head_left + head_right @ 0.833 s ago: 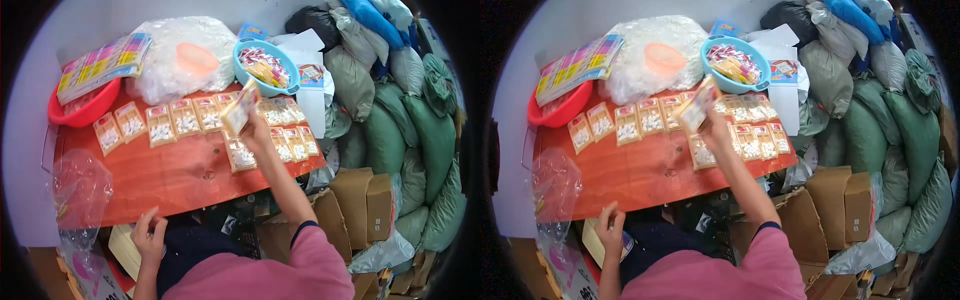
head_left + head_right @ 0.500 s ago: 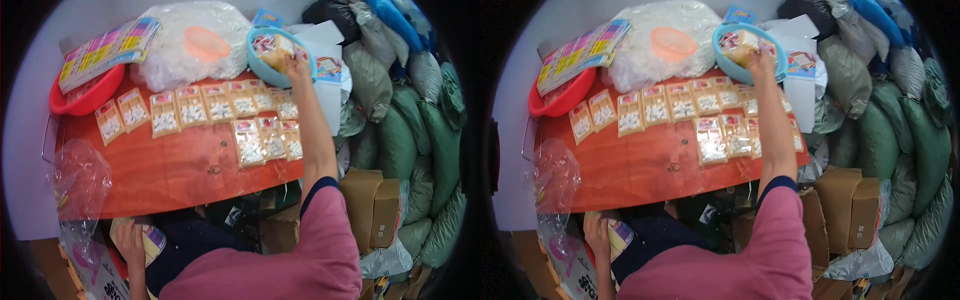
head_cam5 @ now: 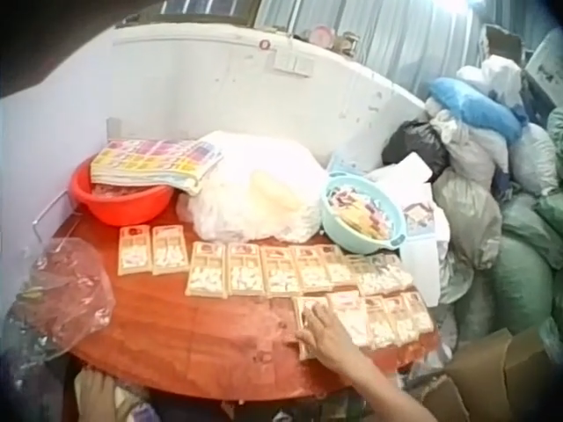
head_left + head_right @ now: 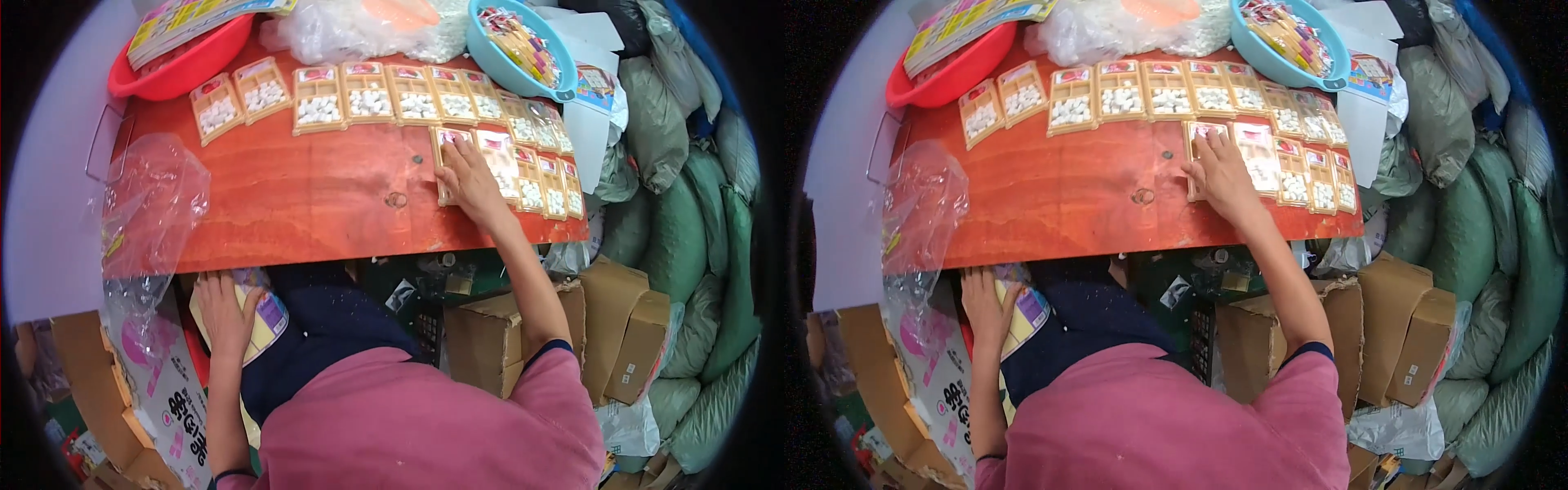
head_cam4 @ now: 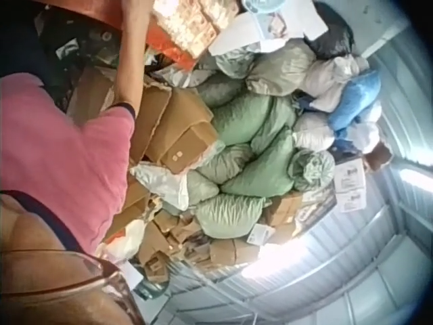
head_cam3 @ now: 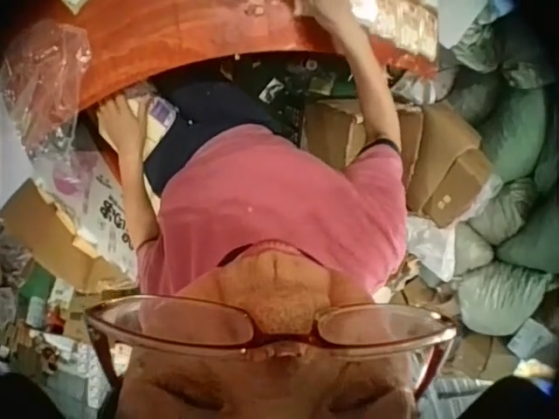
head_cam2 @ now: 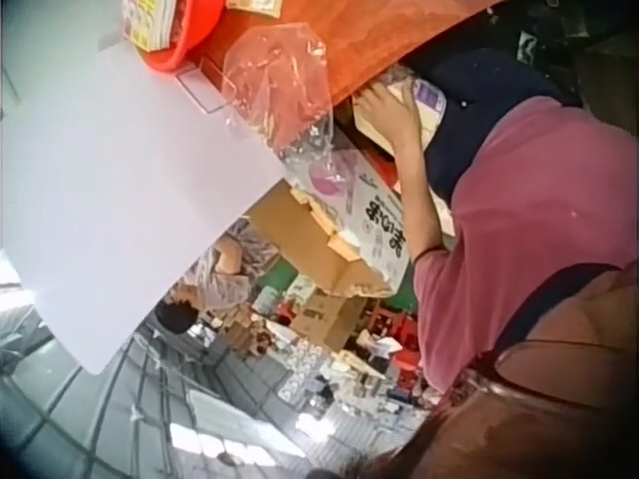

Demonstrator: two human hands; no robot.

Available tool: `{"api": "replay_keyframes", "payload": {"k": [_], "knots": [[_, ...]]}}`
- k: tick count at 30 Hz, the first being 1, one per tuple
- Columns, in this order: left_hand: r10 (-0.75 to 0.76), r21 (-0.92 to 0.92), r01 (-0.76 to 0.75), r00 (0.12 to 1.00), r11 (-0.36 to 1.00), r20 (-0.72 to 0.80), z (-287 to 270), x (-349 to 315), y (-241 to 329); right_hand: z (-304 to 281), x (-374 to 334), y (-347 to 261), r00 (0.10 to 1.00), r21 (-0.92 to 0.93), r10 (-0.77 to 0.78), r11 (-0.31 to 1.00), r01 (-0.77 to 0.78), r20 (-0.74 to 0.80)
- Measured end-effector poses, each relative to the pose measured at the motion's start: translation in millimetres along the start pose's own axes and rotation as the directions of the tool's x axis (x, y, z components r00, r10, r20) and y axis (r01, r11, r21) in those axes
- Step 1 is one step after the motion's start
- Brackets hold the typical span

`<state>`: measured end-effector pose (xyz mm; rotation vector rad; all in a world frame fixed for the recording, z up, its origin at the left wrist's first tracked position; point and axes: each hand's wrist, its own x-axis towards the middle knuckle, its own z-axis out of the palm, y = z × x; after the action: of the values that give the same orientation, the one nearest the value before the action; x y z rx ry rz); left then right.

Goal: Applying adhesive labels to small packaged products and organizing them on a workbench.

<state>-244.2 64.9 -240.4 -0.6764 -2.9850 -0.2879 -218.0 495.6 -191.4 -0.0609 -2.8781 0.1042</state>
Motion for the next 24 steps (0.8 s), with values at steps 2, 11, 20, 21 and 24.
{"api": "replay_keyframes", "payload": {"k": [2,11,20,21,24], "knots": [[-0.013,-0.047,0.009,0.996,0.999,-0.083,0,2,-7,10,-5,-23,1.0,0.027,-0.029,0.999,0.03,-0.012],[-0.128,-0.371,0.057,0.977,0.927,-0.169,-10,7,-27,30,12,-112,0.974,0.236,-0.225,0.948,0.212,0.026],[-0.215,-0.606,0.141,0.975,0.783,-0.051,-36,-37,-59,10,5,-253,0.904,0.646,-0.401,0.652,0.397,-0.15],[-0.232,-0.656,0.163,0.973,0.737,-0.019,-36,-36,-60,18,3,-269,0.862,0.692,-0.465,0.556,0.46,-0.199],[-0.294,-0.808,0.242,0.951,0.537,0.09,-32,-35,-64,43,1,-309,0.826,0.658,-0.505,0.537,0.527,-0.25]]}}
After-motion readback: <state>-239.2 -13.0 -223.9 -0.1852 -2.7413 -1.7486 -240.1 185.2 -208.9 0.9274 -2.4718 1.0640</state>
